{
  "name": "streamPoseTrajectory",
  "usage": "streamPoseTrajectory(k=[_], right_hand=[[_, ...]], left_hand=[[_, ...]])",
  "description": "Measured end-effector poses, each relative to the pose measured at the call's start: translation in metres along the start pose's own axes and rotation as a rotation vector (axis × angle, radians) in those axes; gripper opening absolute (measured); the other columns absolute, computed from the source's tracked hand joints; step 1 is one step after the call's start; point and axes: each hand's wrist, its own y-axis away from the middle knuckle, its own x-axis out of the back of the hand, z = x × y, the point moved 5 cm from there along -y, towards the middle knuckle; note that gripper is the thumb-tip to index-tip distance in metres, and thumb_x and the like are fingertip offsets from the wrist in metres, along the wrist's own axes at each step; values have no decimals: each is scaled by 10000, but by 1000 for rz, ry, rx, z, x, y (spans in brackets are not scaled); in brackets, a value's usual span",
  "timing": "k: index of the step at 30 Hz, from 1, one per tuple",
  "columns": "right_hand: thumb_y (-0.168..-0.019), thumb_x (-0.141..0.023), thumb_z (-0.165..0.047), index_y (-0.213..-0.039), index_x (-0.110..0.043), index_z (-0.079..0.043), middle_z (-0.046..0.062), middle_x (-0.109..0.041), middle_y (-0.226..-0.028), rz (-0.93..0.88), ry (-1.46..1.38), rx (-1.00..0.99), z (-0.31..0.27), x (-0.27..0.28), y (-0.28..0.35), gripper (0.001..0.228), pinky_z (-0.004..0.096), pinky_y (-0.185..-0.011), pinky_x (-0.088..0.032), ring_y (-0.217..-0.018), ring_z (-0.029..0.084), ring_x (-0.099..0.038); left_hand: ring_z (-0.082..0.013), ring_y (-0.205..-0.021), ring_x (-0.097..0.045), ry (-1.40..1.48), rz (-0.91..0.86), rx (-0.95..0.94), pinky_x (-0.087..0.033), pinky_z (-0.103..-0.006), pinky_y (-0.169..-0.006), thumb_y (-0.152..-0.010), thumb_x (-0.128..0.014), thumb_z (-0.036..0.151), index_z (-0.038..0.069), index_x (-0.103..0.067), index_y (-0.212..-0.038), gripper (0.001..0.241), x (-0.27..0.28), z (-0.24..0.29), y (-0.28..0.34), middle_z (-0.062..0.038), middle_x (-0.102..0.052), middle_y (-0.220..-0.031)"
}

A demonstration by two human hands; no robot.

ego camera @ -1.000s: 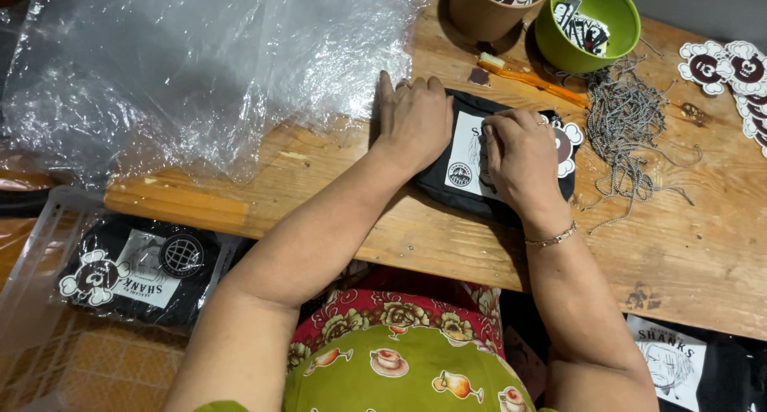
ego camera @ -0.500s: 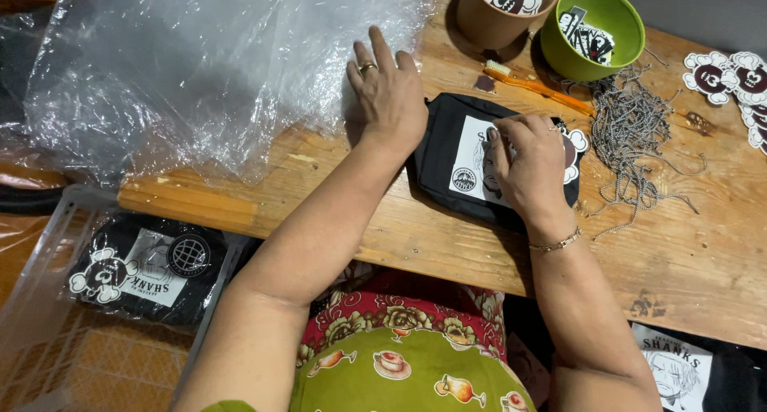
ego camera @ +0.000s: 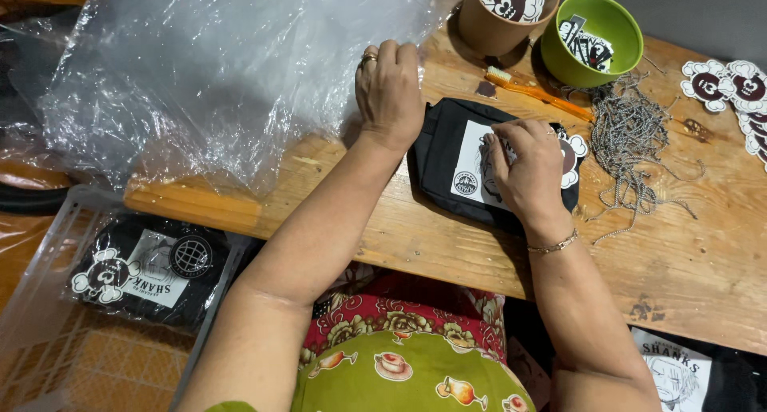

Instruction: The person attaches a metal chain to a character-shaped tag and then affixes the tag to a small black pouch. They also place a circular sticker on the pouch and wrap it in bubble wrap.

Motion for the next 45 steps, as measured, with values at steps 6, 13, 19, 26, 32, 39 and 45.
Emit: streamPoseTrajectory(k=[6,13,19,26,32,39,45], right_hand=[[-1038,-689,-109,-1057,-760,19,161,-688,-990,-5,-52,13,0,4,-2,147,445,-857,-474,-937,338,-619],[-1029,-697,-132,-1081,-768,-3,150,-698,-1007,-32,-36,-25,3,0,0,156,445,-851,-471,-949,338,-615],[-1024,-694,-142,-1065,-753,-22,128,-698,-1003,-59,-45,-46,4,-2,1,139,450,-837,-462,-937,337,-608],[-1018,-708,-141,-1069,-761,-15,140,-698,-1018,-51,-26,-43,5,1,1,147,442,-851,-466,-955,335,-612],[-1015,-709,-123,-1117,-774,9,165,-685,-1079,-32,39,-29,5,8,-2,179,448,-869,-483,-1016,341,-589],[-1005,-668,-139,-1146,-783,-37,143,-729,-1142,-89,143,-66,27,-1,0,209,490,-903,-456,-1049,364,-590],[-1017,-669,-183,-1170,-773,-51,142,-708,-1141,-87,178,-71,26,-1,2,227,500,-878,-442,-1072,352,-571]], left_hand=[[-290,-1288,-570,-128,-131,187,-395,-532,-1155,-1008,-673,532,100,-155,-1598,896,-17,-10,-1,-87,-625,-1400],[-499,-1445,-358,-281,-492,395,-267,-548,-1152,-881,-545,103,-101,-371,-1477,653,-30,-43,-8,-362,-273,-1592],[-422,-1459,-309,-443,-444,439,-326,-512,-1123,-912,-649,40,-27,-383,-1517,664,-28,-61,-16,-260,-215,-1642],[-350,-1112,-544,-285,-323,429,-405,-441,-901,-807,-700,10,96,-690,-1093,299,-21,-62,-19,-151,-627,-1190],[-358,-1083,-512,-280,-203,359,-336,-478,-945,-783,-676,19,95,-729,-971,210,-28,-63,-15,-152,-584,-1136],[-296,-1112,-449,-363,-149,374,-347,-418,-926,-800,-738,78,166,-674,-1099,318,-23,-69,-23,-81,-556,-1156],[-498,-1510,-201,-283,-406,529,-99,-646,-1212,-761,-720,-10,82,-753,-1056,310,-20,-71,-23,-292,-284,-1605]])
